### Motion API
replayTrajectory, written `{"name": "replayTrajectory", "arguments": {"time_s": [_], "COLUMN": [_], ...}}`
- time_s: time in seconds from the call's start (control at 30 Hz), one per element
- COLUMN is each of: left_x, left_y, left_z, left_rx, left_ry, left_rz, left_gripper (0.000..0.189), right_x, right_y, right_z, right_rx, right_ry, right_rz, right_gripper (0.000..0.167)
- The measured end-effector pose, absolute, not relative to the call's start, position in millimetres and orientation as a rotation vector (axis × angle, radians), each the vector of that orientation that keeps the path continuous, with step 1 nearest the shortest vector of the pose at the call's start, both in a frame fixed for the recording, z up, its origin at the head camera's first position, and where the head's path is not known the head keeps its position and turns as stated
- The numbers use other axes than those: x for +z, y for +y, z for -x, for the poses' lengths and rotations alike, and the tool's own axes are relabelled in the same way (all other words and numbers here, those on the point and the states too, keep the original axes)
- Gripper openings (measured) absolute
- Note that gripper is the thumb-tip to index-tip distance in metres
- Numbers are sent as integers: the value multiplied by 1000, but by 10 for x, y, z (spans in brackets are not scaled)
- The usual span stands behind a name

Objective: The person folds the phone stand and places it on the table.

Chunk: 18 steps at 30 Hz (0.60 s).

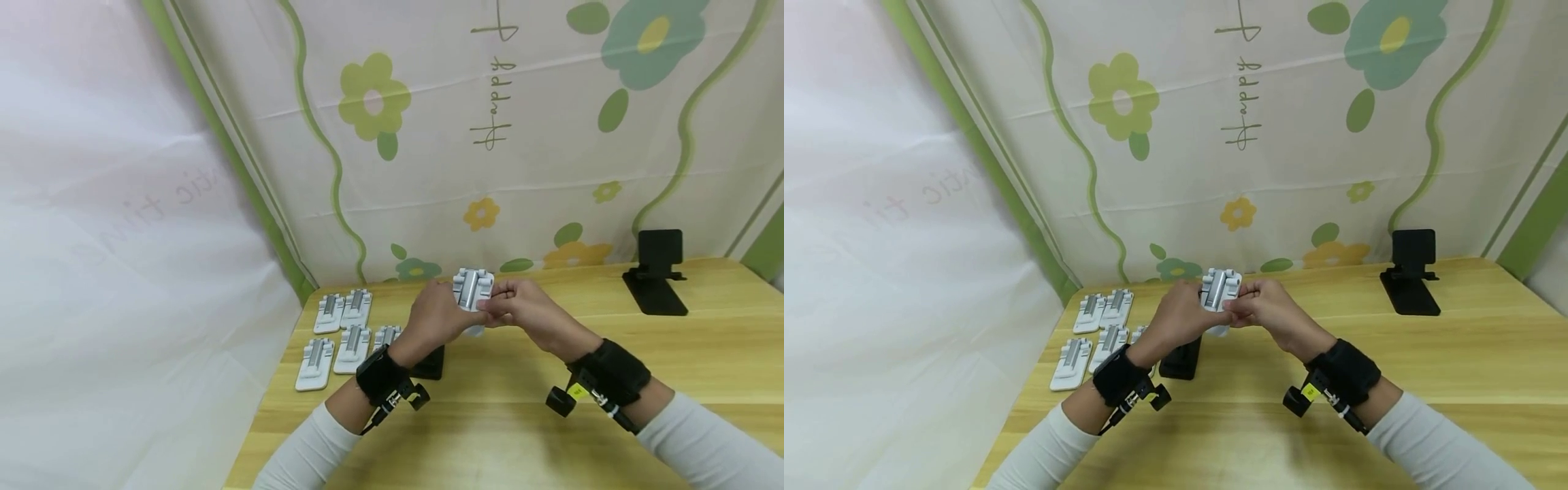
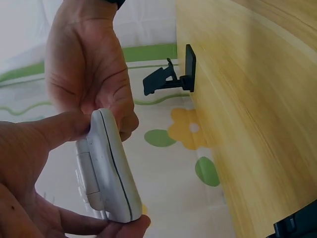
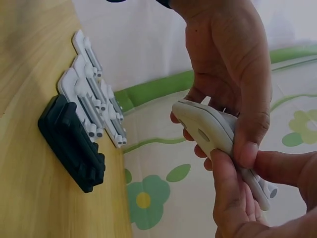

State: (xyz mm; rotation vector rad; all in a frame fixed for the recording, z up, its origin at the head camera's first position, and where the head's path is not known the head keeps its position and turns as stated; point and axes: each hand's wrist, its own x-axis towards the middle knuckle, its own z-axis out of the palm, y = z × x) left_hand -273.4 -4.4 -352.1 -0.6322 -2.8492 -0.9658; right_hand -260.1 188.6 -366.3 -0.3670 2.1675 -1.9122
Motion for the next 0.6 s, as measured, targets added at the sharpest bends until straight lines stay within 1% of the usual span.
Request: {"name": "replayTrajectory", "arguments": {"time_s": [0.1,0.2,0.33,0.47,0.53,0.6], "left_x": [-3538,-3559,-3647,-3821,-3920,-4015], "left_y": [-81,-169,-395,-696,-834,-952], "left_z": [2802,2932,3241,3564,3668,3740], "left_rx": [-1040,-1071,-1018,-945,-969,-1018], "left_ry": [-2881,-2936,-2993,-2979,-2957,-2944], "left_rz": [567,440,204,68,28,16], "left_gripper": [40,44,46,44,49,58], "right_x": [-3698,-3710,-3694,-3681,-3687,-3706], "right_y": [1896,1939,2020,2066,2078,2090], "right_z": [2612,2606,2576,2569,2570,2568], "right_rx": [-1944,-1940,-1874,-1827,-1814,-1807], "right_ry": [2103,2083,2128,2145,2151,2156], "right_rz": [351,330,295,293,294,281], "right_gripper": [40,43,46,49,50,50]}}
